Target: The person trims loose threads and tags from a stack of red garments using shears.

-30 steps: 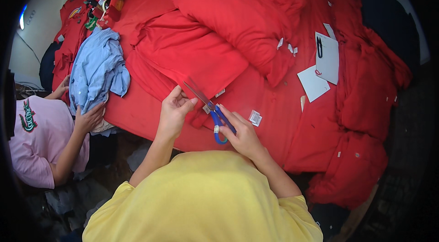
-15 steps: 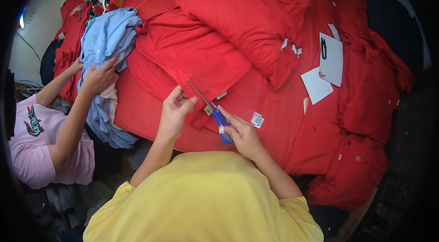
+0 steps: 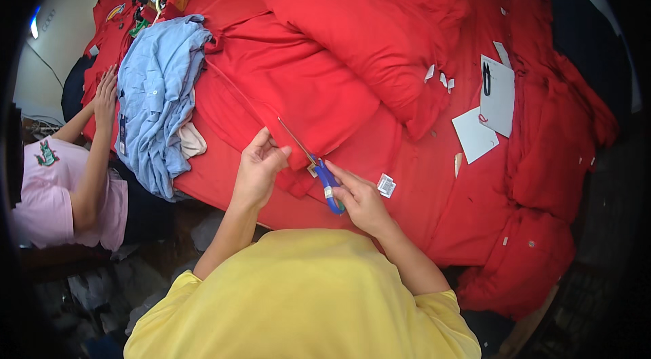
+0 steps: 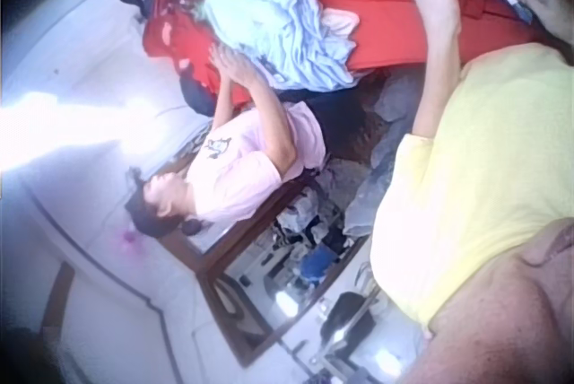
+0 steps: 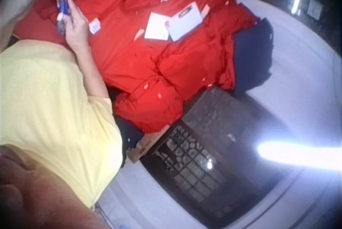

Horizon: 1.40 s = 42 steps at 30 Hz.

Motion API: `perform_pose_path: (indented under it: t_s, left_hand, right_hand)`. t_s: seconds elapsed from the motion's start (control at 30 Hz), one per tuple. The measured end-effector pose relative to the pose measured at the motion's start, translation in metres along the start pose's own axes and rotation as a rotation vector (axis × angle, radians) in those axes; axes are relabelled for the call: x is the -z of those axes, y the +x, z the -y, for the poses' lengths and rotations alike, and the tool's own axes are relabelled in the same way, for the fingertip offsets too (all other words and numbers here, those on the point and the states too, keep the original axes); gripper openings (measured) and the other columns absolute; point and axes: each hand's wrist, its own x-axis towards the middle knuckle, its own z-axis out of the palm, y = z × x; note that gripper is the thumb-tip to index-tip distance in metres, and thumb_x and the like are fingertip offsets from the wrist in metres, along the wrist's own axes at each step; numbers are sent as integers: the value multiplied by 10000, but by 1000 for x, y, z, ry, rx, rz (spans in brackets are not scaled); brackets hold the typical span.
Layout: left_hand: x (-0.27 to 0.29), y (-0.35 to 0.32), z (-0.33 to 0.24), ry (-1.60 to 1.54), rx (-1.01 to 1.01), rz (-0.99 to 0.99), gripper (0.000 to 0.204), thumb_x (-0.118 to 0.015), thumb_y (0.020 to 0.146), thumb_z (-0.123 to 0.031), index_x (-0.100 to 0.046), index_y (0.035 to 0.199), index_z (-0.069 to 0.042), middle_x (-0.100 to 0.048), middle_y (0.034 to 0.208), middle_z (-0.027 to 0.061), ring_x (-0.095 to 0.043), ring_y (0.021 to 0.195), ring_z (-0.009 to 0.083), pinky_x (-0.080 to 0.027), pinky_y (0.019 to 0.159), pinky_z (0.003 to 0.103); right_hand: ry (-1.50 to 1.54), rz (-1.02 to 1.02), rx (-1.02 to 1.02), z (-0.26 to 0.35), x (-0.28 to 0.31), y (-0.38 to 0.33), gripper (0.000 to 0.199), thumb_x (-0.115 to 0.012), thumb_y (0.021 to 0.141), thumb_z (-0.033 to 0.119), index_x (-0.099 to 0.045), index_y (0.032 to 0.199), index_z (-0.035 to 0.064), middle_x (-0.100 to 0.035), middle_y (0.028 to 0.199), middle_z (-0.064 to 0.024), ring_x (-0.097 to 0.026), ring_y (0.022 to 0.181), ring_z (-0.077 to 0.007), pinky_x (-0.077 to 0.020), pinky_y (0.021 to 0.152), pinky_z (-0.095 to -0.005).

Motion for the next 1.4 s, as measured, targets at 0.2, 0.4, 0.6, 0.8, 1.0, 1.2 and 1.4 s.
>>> perform_pose_path:
  t_s: [0.2, 0.4, 0.6, 0.8, 1.0, 1.2, 1.4]
  left_hand:
    - [7, 8, -5, 56, -16, -2, 405, -552, 885, 49, -502, 1285, 9, -601, 981, 22, -569, 849, 77, -463, 776, 223]
    - [13, 11, -5, 60, -3, 9, 355, -544, 887, 50, -534, 1241, 25, -626, 1029, 38, -576, 889, 92, -457, 818, 248]
    - [17, 21, -12, 24, -21, -69, 429, -599, 855, 32, -505, 1270, -17, -602, 952, -2, -514, 756, 43, -419, 703, 208]
    - [21, 23, -14, 7, -17, -5, 413, -588, 864, 24, -509, 1266, -20, -621, 1043, 26, -565, 852, 63, -444, 759, 217]
    - [37, 39, -7, -157, -30, -76, 339, -585, 864, 40, -542, 1197, 2, -615, 956, 20, -570, 837, 64, -464, 773, 226]
    - [37, 39, -14, -30, 22, 12, 408, -575, 874, 36, -508, 1271, -32, -627, 1058, 28, -578, 880, 72, -464, 758, 226]
    - [37, 48, -14, -248, 37, -91, 421, -574, 875, 32, -497, 1284, -35, -628, 1058, 24, -576, 875, 70, -469, 749, 226]
  right_hand:
    - [-134, -11, 157, 3, -5, 10, 502, -580, 900, 72, -448, 1384, 54, -627, 1065, -121, -595, 836, -144, -482, 762, -272]
    - [-57, -9, 93, 2, -1, 24, 519, -599, 894, 86, -443, 1389, 59, -620, 1012, -129, -599, 857, -165, -481, 782, -287]
    - [-140, 19, 153, 4, -4, 31, 506, -594, 894, 70, -454, 1380, 60, -620, 1027, -139, -599, 851, -163, -480, 775, -286]
    - [-129, 1, 157, 10, -7, 49, 499, -598, 888, 58, -467, 1370, 54, -598, 916, -114, -587, 767, -162, -481, 708, -286]
    - [-261, -5, 154, 22, -8, 51, 497, -604, 878, 56, -469, 1355, 17, -574, 831, -102, -583, 700, -160, -477, 645, -284]
    - [-399, -23, 242, 31, -13, 64, 492, -606, 877, 67, -471, 1346, 5, -583, 838, -127, -597, 693, -182, -484, 638, -295]
    - [-348, -6, 169, 32, -12, 66, 504, -618, 880, 111, -463, 1345, -10, -591, 867, -141, -602, 708, -206, -482, 656, -318]
